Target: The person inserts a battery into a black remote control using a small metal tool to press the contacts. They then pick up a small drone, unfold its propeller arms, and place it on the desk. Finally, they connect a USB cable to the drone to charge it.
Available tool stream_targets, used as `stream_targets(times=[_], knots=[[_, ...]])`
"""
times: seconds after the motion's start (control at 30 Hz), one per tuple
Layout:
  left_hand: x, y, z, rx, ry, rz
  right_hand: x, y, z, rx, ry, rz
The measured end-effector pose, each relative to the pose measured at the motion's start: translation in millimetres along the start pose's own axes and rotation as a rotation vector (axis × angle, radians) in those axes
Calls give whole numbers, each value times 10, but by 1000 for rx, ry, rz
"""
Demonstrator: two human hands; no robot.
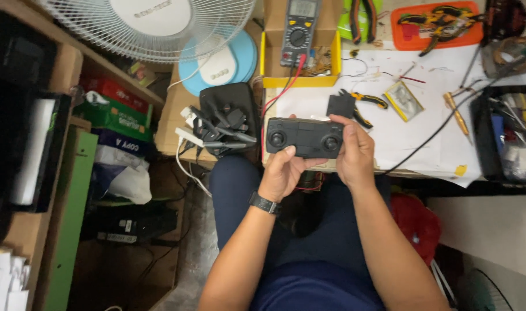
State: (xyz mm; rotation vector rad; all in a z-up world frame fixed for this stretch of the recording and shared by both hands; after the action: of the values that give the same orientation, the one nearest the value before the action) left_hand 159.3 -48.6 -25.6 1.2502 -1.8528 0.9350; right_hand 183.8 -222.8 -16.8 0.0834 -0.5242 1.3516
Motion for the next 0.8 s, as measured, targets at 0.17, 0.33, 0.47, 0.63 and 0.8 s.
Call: stream_targets(times=[0.17, 0.33, 0.47, 0.63, 0.8], knots=[[109, 1, -65, -19, -10, -25, 205, 22, 332, -25, 103, -6], [210, -4, -166, 10, -42, -44, 262, 17, 554, -51, 229, 27], [326, 31, -262, 45, -16, -28, 362, -2, 757, -87, 287, 60], [426, 122, -542, 127, 1, -17, 701, 31, 1056, -112, 286, 125], [159, 550, -1185, 154, -20, -89, 1089, 155, 815, -9, 310, 239]])
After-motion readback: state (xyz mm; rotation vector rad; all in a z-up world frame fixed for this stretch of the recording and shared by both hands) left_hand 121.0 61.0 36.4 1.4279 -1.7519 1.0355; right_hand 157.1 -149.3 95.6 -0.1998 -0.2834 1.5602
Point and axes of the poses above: each hand's wrist, its own y-axis away from the middle knuckle, its own x-axis out of the palm, z = x × y, the point moved 9 cm from there along -y, towards the middle knuckle, and after that the axes turned 2 degrees about z, right-handed, at the moved point
